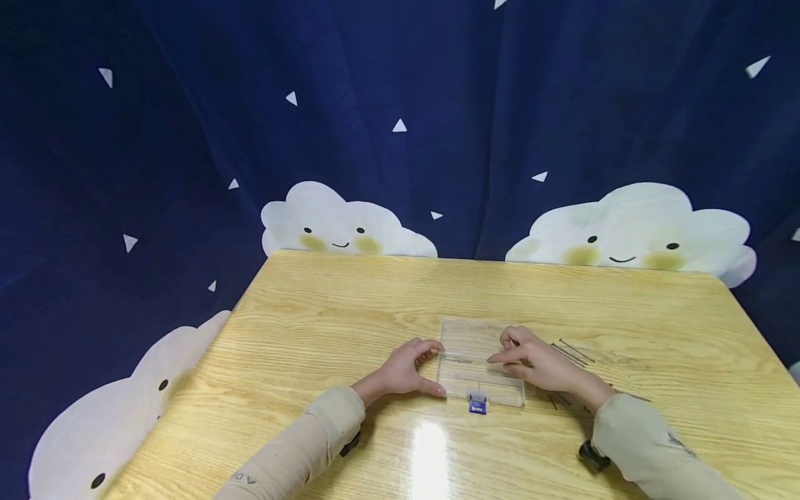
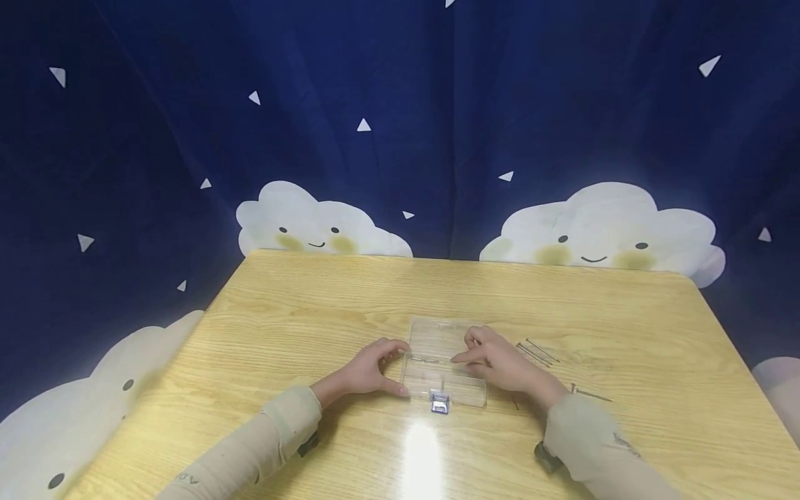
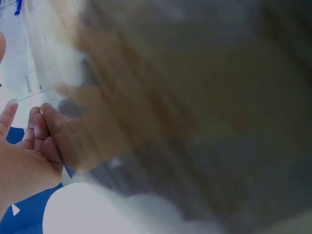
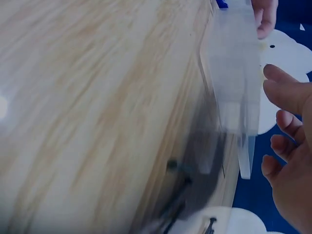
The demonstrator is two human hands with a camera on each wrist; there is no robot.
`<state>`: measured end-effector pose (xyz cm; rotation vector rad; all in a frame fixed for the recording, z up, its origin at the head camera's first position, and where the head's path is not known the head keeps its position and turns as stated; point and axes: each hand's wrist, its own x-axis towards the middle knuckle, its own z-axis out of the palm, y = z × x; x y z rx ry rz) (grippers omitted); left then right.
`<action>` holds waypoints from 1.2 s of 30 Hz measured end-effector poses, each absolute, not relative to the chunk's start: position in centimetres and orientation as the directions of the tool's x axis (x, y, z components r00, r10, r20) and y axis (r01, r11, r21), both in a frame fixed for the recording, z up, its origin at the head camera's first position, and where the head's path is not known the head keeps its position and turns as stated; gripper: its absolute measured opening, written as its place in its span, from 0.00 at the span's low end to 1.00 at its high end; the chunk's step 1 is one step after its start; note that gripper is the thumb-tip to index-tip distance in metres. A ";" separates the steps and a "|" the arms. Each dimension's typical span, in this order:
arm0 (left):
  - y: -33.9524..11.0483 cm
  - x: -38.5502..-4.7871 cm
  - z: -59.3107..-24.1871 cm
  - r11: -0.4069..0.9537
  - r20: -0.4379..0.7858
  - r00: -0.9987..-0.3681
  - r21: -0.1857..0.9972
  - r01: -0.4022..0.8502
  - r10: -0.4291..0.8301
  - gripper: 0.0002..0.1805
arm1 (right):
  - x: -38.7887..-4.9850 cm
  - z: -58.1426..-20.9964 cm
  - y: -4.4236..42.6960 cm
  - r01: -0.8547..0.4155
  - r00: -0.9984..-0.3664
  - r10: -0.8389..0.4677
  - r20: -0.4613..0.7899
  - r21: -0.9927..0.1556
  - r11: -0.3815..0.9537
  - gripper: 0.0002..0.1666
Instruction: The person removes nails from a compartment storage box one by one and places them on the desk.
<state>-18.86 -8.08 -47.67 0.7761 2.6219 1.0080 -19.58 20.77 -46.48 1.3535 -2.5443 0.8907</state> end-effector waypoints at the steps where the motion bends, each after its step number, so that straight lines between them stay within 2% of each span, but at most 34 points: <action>1: -8.1 -18.9 -47.7 0.622 -0.021 -0.834 0.676 0.394 0.551 0.38 | -19.7 -46.6 20.5 -0.795 -0.586 -0.724 0.365 -0.431 0.427 0.14; 7: -8.2 -18.9 -47.8 0.594 0.027 -0.823 0.679 0.431 0.567 0.37 | -20.5 -47.5 19.1 -0.822 -0.552 -0.751 0.362 -0.388 0.417 0.15; 13: -8.2 -18.9 -47.9 0.592 0.049 -0.821 0.668 0.451 0.569 0.37 | -20.6 -47.8 18.0 -0.868 -0.495 -0.786 0.372 -0.265 0.421 0.20; 18: -8.0 -19.0 -48.1 0.613 0.028 -0.833 0.663 0.430 0.553 0.37 | -20.2 -47.5 17.5 -0.869 -0.493 -0.812 0.313 -0.216 0.444 0.23; 23: -8.0 -19.0 -47.9 0.616 0.028 -0.834 0.660 0.429 0.551 0.37 | -20.0 -47.4 17.3 -0.854 -0.516 -0.812 0.271 -0.231 0.466 0.22; 29: -8.1 -18.9 -47.8 0.601 0.035 -0.831 0.674 0.430 0.555 0.37 | -20.2 -47.5 17.0 -0.832 -0.541 -0.798 0.266 -0.305 0.463 0.20; 36: -8.0 -18.8 -47.6 0.608 0.021 -0.834 0.675 0.419 0.552 0.38 | -20.9 -47.0 16.3 -0.830 -0.541 -0.773 0.332 -0.356 0.429 0.12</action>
